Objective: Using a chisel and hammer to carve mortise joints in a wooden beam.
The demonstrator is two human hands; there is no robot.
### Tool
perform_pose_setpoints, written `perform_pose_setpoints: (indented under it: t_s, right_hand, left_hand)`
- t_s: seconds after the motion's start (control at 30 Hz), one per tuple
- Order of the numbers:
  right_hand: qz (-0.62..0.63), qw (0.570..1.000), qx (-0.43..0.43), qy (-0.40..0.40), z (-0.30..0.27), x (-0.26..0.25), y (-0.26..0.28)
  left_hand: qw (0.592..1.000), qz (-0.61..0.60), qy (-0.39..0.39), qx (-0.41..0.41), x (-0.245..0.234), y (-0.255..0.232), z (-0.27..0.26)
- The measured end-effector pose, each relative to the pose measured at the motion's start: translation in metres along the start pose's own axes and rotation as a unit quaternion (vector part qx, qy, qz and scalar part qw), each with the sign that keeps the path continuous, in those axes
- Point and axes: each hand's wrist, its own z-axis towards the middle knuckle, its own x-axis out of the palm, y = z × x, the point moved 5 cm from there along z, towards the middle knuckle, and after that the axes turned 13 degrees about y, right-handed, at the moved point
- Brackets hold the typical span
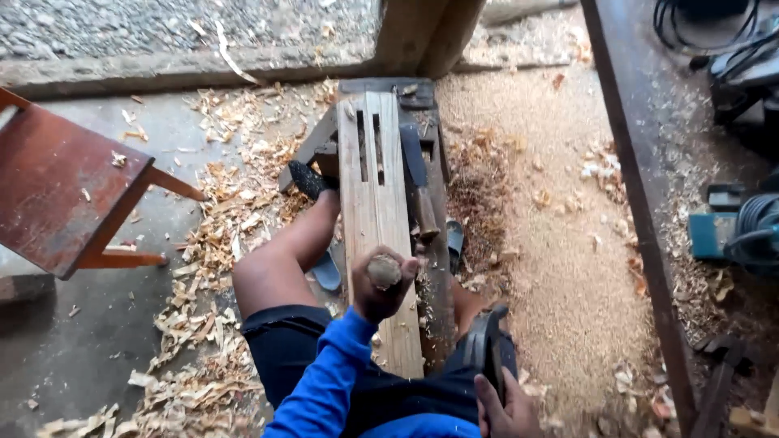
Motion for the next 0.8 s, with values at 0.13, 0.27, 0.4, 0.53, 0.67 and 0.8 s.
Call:
perform_pose_setpoints:
  t_s: [0.13, 0.27, 0.4, 0.53, 0.67, 0.8]
  right_hand:
    - [0.108, 0.994, -0.008, 0.03, -0.003, 0.002, -0.003]
    - [0.109, 0.994, 0.009, 0.028, 0.001, -0.005, 0.032]
    - [0.072, 0.997, -0.013, 0.035, 0.008, -0.011, 0.052]
    - [0.034, 0.997, -0.042, 0.051, 0.015, -0.012, 0.07]
    - [0.054, 0.986, -0.134, 0.086, 0.006, -0.029, 0.094]
    - [0.157, 0.908, -0.382, 0.069, -0.047, -0.046, 0.172]
  left_hand:
    - [0.999, -0.012, 0.0, 0.044, -0.007, -0.021, 0.0]
    - [0.999, -0.014, 0.022, 0.019, 0.003, -0.006, -0.002]
    - [0.998, -0.022, 0.055, -0.022, 0.015, 0.008, -0.01]
    - [0.998, 0.005, 0.065, -0.013, 0.019, 0.017, -0.017]
    - [0.996, 0.039, 0.067, 0.033, 0.029, 0.002, -0.019]
    - [0.994, 0.054, 0.068, 0.063, 0.034, -0.006, -0.028]
